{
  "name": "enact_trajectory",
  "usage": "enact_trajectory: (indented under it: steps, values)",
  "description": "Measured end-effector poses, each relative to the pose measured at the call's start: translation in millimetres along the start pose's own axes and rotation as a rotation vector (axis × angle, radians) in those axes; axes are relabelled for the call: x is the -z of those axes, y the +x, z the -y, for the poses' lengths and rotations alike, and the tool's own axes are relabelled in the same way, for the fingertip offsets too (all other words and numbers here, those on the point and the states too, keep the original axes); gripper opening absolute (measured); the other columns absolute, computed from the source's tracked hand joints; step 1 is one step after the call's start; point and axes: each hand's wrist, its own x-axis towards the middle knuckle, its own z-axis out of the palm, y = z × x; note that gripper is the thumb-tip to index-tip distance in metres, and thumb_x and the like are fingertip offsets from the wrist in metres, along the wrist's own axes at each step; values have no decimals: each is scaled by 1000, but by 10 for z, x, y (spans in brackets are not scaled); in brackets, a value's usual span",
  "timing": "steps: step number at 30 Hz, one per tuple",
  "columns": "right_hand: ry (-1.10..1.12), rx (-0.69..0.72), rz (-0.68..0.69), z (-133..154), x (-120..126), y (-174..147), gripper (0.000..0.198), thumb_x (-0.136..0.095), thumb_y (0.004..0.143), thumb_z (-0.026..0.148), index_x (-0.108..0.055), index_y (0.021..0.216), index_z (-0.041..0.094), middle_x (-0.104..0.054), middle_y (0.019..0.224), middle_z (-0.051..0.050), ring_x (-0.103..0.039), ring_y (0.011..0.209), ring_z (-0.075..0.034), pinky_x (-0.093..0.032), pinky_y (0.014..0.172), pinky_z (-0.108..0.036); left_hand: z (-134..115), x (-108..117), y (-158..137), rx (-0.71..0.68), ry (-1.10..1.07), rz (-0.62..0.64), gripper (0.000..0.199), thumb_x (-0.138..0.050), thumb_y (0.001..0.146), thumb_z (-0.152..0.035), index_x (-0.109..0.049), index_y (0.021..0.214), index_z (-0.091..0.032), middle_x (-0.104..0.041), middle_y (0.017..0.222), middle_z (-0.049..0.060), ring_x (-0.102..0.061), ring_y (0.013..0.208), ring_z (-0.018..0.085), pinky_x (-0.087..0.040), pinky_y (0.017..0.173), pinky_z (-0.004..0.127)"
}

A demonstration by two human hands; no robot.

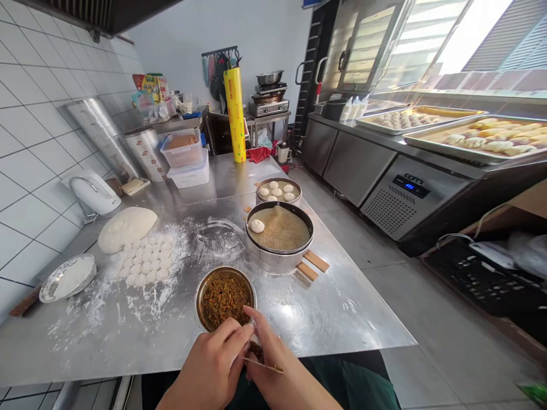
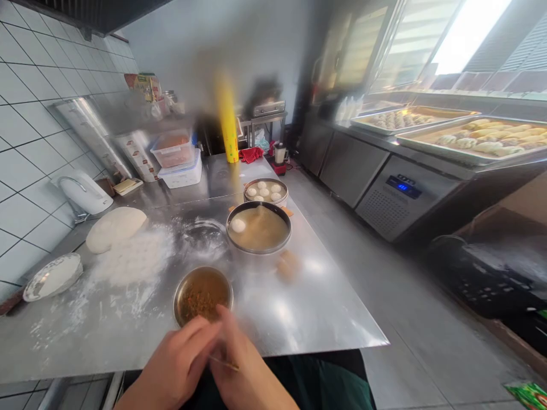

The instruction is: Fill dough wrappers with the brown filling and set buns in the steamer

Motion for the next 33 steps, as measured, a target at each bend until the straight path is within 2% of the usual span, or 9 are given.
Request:
enact_trajectory:
  steps: [2, 5, 8, 14, 18, 21, 26, 30, 33]
  values:
    - [129, -19, 4, 52, 24, 12, 72, -59, 96, 18, -27, 160, 24, -69, 120, -8, -66, 100, -22, -52, 95, -43, 1, 39, 11, 36, -20, -23, 24, -42, 107, -21, -66, 107, -23, -69, 97, 5, -70, 77, 18, -55, 67, 28]
    - [346, -14, 53, 72, 26, 50, 31, -57, 105, 41, -58, 129, 20, -64, 97, -4, -60, 83, -19, -51, 77, -37, -23, 101, 34, 87, -78, -88, 24, -43, 107, -21, -67, 102, -24, -67, 93, 2, -69, 77, 15, -55, 68, 27]
    - [431, 53, 71, 50, -15, 79, 38, -49, 108, 51, -61, 93, 18, -58, 88, -3, -53, 80, -17, -46, 75, -35, -63, 117, 58, 55, -106, -143, 27, -45, 107, -19, -65, 124, -25, -70, 102, 3, -72, 87, 15, -58, 76, 27]
    - [315, 82, -3, 54, -31, 59, 35, -46, 110, 51, -64, 117, 22, -59, 95, -2, -50, 82, -17, -45, 79, -35, -73, 72, 81, 41, -34, -106, 25, -43, 107, -19, -67, 110, -23, -68, 96, 4, -71, 81, 17, -59, 71, 29]
    - [216, 140, 11, 85, -2, 46, 35, -44, 111, 50, -65, 119, 23, -60, 101, -3, -54, 90, -18, -46, 85, -35, -65, 80, 92, -17, 5, -106, 31, -44, 105, -16, -62, 129, -23, -70, 105, 6, -73, 87, 19, -61, 74, 31]
    - [195, 139, 15, 94, -6, 45, 34, -44, 111, 48, -64, 122, 24, -61, 100, -2, -57, 97, -20, -47, 93, -36, -91, 115, 107, -17, 37, -92, 25, -43, 105, -16, -66, 111, -22, -68, 95, 5, -71, 78, 19, -59, 66, 30]
    - [144, 165, -5, 88, -18, 36, 30, -44, 111, 45, -63, 114, 22, -64, 106, -5, -59, 102, -22, -50, 96, -38, -120, 146, 125, -44, 49, -64, 29, -42, 105, -16, -62, 125, -22, -70, 101, 6, -72, 81, 19, -60, 68, 31]
    - [96, 167, 29, 93, -5, 39, 29, -43, 111, 41, -62, 104, 20, -66, 105, -6, -59, 98, -22, -51, 92, -38, -94, 104, 118, -41, 103, -14, 24, -41, 104, -18, -64, 106, -22, -68, 93, 5, -69, 74, 21, -57, 62, 33]
    - [77, 175, 36, 139, 11, 49, 25, -50, 108, 39, -63, 100, 20, -68, 104, -6, -60, 96, -22, -51, 90, -36, -63, 70, 116, -48, 82, -1, 26, -40, 103, -16, -63, 114, -21, -68, 97, 7, -70, 77, 21, -58, 64, 33]
